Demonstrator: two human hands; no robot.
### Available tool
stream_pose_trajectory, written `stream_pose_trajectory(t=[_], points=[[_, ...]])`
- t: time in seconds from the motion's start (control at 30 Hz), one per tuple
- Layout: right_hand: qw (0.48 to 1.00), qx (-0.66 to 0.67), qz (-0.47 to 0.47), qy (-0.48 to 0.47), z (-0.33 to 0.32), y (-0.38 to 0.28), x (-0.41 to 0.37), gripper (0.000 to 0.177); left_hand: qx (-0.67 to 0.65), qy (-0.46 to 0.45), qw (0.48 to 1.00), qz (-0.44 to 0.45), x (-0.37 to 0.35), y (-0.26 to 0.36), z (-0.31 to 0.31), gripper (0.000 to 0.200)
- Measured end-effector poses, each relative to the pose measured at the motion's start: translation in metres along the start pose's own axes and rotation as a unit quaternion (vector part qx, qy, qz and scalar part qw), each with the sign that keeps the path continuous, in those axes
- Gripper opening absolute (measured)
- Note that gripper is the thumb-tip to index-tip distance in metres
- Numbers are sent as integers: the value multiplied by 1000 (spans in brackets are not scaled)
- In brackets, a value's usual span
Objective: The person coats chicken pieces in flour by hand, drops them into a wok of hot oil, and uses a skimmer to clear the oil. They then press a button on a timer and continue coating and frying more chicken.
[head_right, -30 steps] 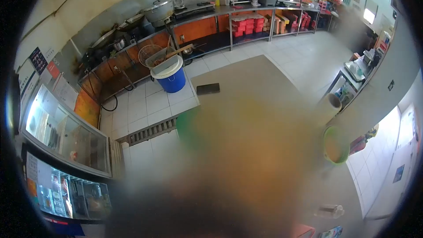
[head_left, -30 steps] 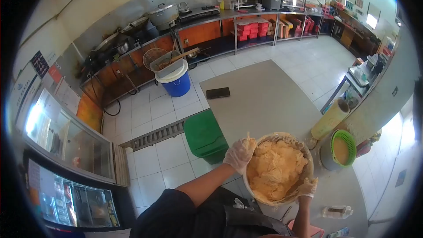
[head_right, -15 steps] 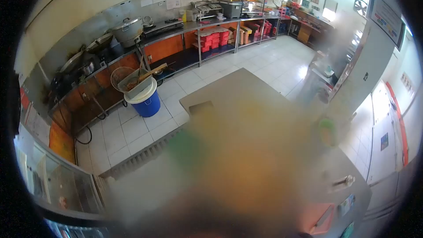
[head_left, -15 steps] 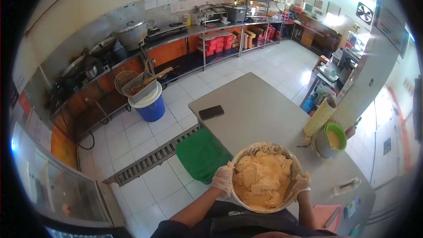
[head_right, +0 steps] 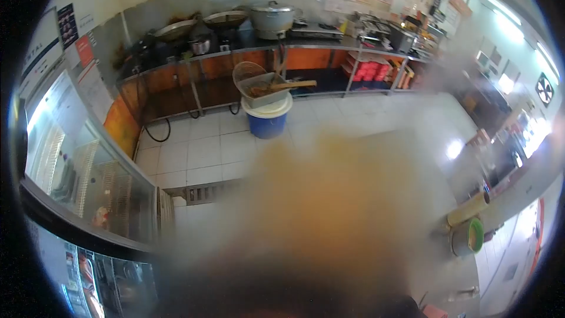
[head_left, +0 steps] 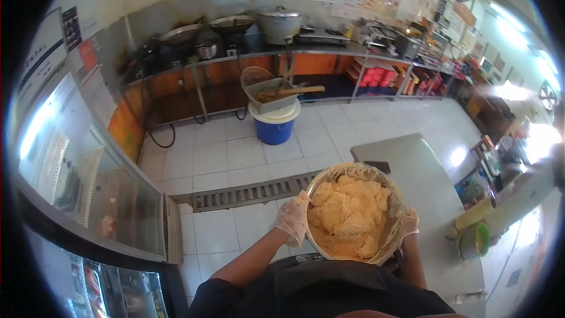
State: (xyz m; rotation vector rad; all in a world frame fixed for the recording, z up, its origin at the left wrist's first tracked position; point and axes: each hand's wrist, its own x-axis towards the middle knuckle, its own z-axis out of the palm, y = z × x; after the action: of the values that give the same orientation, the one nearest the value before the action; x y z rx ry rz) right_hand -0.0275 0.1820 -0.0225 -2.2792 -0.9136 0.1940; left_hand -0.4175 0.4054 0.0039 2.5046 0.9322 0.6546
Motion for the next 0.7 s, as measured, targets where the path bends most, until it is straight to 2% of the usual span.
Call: stream_pose_trajectory(t=[0.07,0.17,0.27,0.3,0.37,0.43,0.53,0.57,0.6,0.67,0.7], points=[[999,-12,-31,-16,24,-33,33,31,47,49,998,2,8,-26,-19,37],[995,-35,-79,-52,73,-81,86,34,32,42,997,-61,18,-74,-31,34],[983,-68,-135,-102,141,-122,149,37,25,41,995,-88,29,-127,-47,32],[975,-91,-166,-119,168,-134,171,38,38,39,991,-126,35,-144,-54,29],[933,-184,-273,-145,226,-159,217,39,66,80,986,-127,55,-195,-60,30],[879,-247,-374,-161,291,-194,258,42,89,87,978,-165,64,-233,-75,31],[813,-267,-509,-93,407,-243,326,42,127,82,960,-235,77,-281,-112,34],[891,-151,-379,-202,384,-323,303,40,140,89,953,-255,78,-298,-120,33],[938,-22,-226,-261,352,-415,274,37,153,97,945,-272,80,-318,-128,32],[918,144,-74,-361,399,-464,295,30,154,119,936,-294,76,-362,-131,31],[919,60,-295,-254,443,-468,317,30,150,141,933,-297,71,-392,-131,31]])
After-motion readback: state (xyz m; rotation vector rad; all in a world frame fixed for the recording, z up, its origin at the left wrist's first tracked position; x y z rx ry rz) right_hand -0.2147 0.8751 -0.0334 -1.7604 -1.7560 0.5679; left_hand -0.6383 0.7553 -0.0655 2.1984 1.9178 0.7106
